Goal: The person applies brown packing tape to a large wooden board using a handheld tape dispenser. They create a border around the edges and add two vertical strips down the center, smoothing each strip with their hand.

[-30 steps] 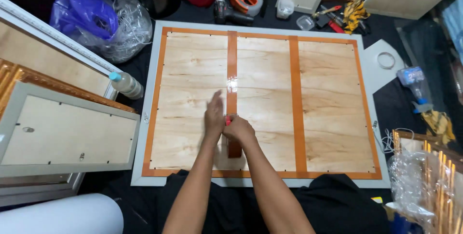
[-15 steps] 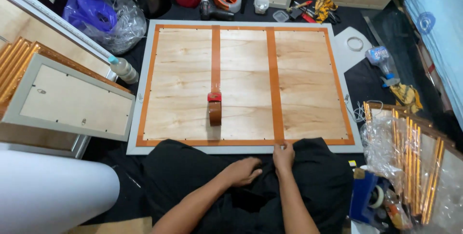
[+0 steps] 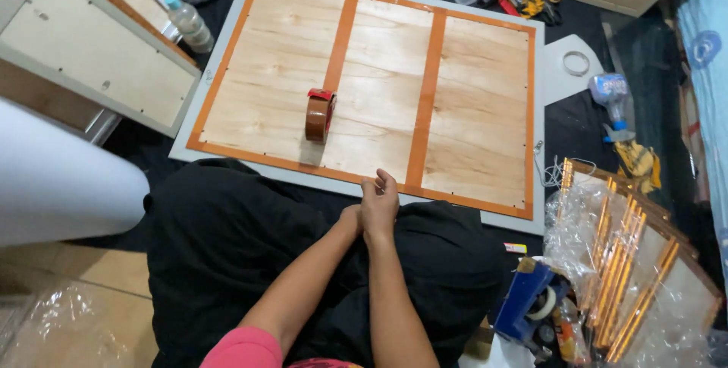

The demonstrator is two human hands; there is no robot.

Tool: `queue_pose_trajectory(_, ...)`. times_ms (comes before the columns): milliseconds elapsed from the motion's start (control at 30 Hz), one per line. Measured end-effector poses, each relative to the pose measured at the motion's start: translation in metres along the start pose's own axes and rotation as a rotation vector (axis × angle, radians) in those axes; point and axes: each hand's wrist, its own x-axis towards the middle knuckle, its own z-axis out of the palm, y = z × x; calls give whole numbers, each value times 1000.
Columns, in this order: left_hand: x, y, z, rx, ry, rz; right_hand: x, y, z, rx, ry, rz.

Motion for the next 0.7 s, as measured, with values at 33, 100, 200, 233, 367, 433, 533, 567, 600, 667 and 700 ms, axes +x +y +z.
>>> queue_pose_trajectory(33, 0, -1, 4, -14, -1, -16, -18, -14, 2, 4, -53, -49)
queue_pose_trajectory(100, -6, -9, 8, -48, -1, -59, -44, -30, 10, 3, -142, -94)
queue_pose_trajectory(200, -32, -16, 24, -66, -38, -108, -70, -34, 12, -23, -160, -180)
queue_pose_trajectory(233, -45, -16, 26, -67, -54, -121, -77, -36, 9, 4, -147, -226)
queue_pose_trajectory(367, -76, -16, 50, -59, -178, -135, -123, -76, -17, 31, -150, -429)
queue_pose_trajectory(433, -69, -26, 41, -39, -208, -125, -116, -75, -27, 13, -123, -494)
queue_pose_trajectory(533, -127, 0, -31, -113, -276, -101, -84, -49, -30, -36, -69, -452)
queue_pose_trajectory(567, -161, 11, -64, -185, -336, -87, -68, -37, -29, -54, -27, -334)
queue_pose_trajectory(600, -148, 9, -54, -188, -327, -83, -54, -23, -25, -58, -29, -344)
queue_pose_trajectory(667, -119, 2, -38, -205, -271, -109, -24, 6, -16, -108, 49, -170)
queue_pose_trajectory(700, -121, -1, -44, -197, -264, -109, -16, 4, -15, -100, 53, -177)
